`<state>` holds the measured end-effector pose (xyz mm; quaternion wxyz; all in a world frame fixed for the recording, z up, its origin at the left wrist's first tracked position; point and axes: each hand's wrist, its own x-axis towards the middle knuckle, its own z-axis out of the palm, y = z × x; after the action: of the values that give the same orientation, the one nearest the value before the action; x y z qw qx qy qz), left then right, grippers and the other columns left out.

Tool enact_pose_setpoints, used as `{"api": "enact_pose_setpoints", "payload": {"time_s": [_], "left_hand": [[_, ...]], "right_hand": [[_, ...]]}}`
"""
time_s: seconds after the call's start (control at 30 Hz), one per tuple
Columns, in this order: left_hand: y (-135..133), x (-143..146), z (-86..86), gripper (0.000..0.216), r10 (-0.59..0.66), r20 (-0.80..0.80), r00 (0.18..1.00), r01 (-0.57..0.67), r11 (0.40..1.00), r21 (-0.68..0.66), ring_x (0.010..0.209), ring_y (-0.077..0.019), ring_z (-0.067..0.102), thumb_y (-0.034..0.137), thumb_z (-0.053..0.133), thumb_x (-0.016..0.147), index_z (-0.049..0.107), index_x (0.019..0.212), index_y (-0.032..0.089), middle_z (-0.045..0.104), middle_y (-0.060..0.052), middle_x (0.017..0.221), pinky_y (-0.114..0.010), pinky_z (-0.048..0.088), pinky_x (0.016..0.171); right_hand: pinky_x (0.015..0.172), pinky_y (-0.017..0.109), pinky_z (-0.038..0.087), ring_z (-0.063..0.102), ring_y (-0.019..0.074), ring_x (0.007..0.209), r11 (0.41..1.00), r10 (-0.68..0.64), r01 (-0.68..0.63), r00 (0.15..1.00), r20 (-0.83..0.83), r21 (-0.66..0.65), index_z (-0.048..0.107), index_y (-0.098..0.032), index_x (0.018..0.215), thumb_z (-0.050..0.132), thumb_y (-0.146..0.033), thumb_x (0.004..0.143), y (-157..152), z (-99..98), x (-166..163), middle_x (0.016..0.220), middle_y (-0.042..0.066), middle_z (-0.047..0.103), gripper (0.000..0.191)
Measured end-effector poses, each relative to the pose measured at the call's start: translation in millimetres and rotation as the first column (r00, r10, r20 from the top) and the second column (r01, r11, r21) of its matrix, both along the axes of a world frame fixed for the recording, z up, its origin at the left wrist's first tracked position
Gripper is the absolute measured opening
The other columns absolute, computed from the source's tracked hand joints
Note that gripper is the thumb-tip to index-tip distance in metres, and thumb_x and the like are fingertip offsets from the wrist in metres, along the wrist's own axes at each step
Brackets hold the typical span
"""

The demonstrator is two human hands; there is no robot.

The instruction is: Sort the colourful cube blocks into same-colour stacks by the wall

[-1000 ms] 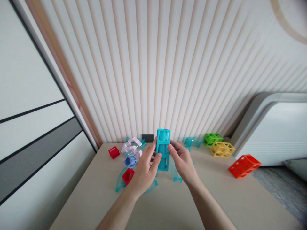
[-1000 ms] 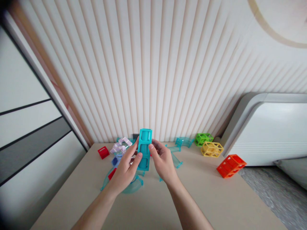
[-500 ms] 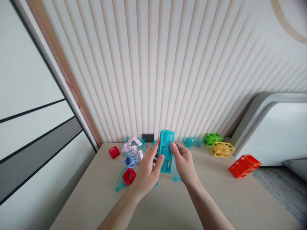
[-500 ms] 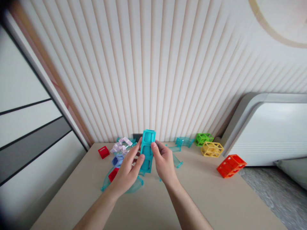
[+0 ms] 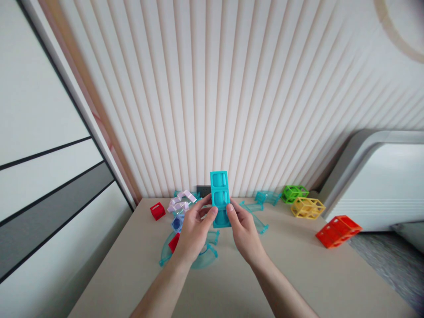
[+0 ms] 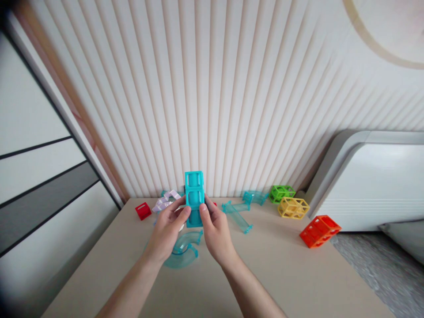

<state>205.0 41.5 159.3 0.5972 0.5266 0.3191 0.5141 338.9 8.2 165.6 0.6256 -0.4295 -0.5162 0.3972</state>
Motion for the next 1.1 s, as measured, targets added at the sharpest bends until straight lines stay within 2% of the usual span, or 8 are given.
{"api": "enact_pose_setpoints", "payload": {"time_s": [0.13,0.4,0.53,0.67,0.77,0.97,1.1], "left_hand": [[-1,-1,2.6,0.057,-0.035,0.024,0.999,0.036,0.999,-0.014,0.102,-0.0256,0.072,0.043,0.076,0.084,0.062,0.134,0.018,0.075,-0.012,0.117,-0.033,0.059,0.086],[-4,-1,5.6,0.053,-0.037,0.046,0.998,0.037,0.999,-0.009,0.108,-0.0264,0.071,0.04,0.078,0.083,0.065,0.129,0.019,0.074,-0.011,0.121,-0.034,0.059,0.09],[-6,1,2.1,0.048,-0.044,0.101,0.994,0.044,0.999,-0.003,0.111,-0.0262,0.069,0.037,0.077,0.083,0.065,0.127,0.02,0.073,-0.011,0.121,-0.034,0.058,0.091],[-14,5,3.0,0.045,0.006,0.119,0.993,-0.008,1.0,0.018,0.113,-0.0238,0.068,0.032,0.079,0.081,0.063,0.122,0.021,0.072,-0.009,0.12,-0.033,0.056,0.095],[-26,11,3.8,0.046,-0.006,0.091,0.996,0.003,1.0,0.026,0.111,-0.0231,0.069,0.031,0.08,0.08,0.06,0.12,0.022,0.071,-0.009,0.119,-0.036,0.055,0.098],[-62,37,-10.7,0.043,-0.132,0.011,0.991,0.131,0.989,0.068,0.119,-0.0255,0.065,0.031,0.076,0.083,0.058,0.121,0.023,0.066,-0.01,0.127,-0.041,0.05,0.106],[-88,56,-30.8,0.043,-0.162,-0.034,0.986,0.163,0.986,0.041,0.12,-0.0265,0.064,0.034,0.077,0.082,0.06,0.12,0.023,0.066,-0.01,0.127,-0.042,0.049,0.107]], "right_hand": [[0.098,0.041,0.054,0.07,0.0273,0.105,0.997,-0.069,0.069,0.997,0.016,0.02,0.07,-0.019,0.127,0.058,-0.058,0.094,-2,-1.9,-4,0.119,0.008,0.075,0.052],[0.1,0.044,0.054,0.068,0.0293,0.113,0.994,-0.104,0.103,0.995,0.008,0.039,0.07,-0.019,0.128,0.058,-0.054,0.096,-5,-7.6,-5,0.12,0.008,0.075,0.049],[0.104,0.044,0.051,0.064,0.0274,0.12,0.969,-0.228,0.213,0.967,0.114,0.125,0.064,-0.021,0.135,0.051,-0.047,0.101,-5,-17.0,-8,0.13,0.009,0.07,0.045],[0.108,0.044,0.047,0.057,0.0269,0.129,0.886,-0.452,0.367,0.818,0.356,0.283,0.06,-0.023,0.138,0.053,-0.036,0.1,-17,-23.7,-4,0.139,0.012,0.061,0.041],[0.101,0.042,0.052,0.06,0.0266,0.122,0.848,-0.529,0.405,0.695,0.487,0.343,0.055,-0.025,0.141,0.059,-0.031,0.095,-38,-28.4,2,0.132,0.012,0.064,0.046],[0.093,0.043,0.055,0.063,0.0301,0.115,0.745,-0.657,0.535,0.486,0.576,0.398,0.048,-0.021,0.146,0.062,-0.035,0.092,-89,-54.7,17,0.128,0.016,0.066,0.058],[0.087,0.046,0.056,0.067,0.0325,0.105,0.641,-0.732,0.652,0.362,0.577,0.404,0.059,-0.02,0.135,0.062,-0.042,0.092,-115,-79.6,30,0.116,0.016,0.071,0.048]]}}
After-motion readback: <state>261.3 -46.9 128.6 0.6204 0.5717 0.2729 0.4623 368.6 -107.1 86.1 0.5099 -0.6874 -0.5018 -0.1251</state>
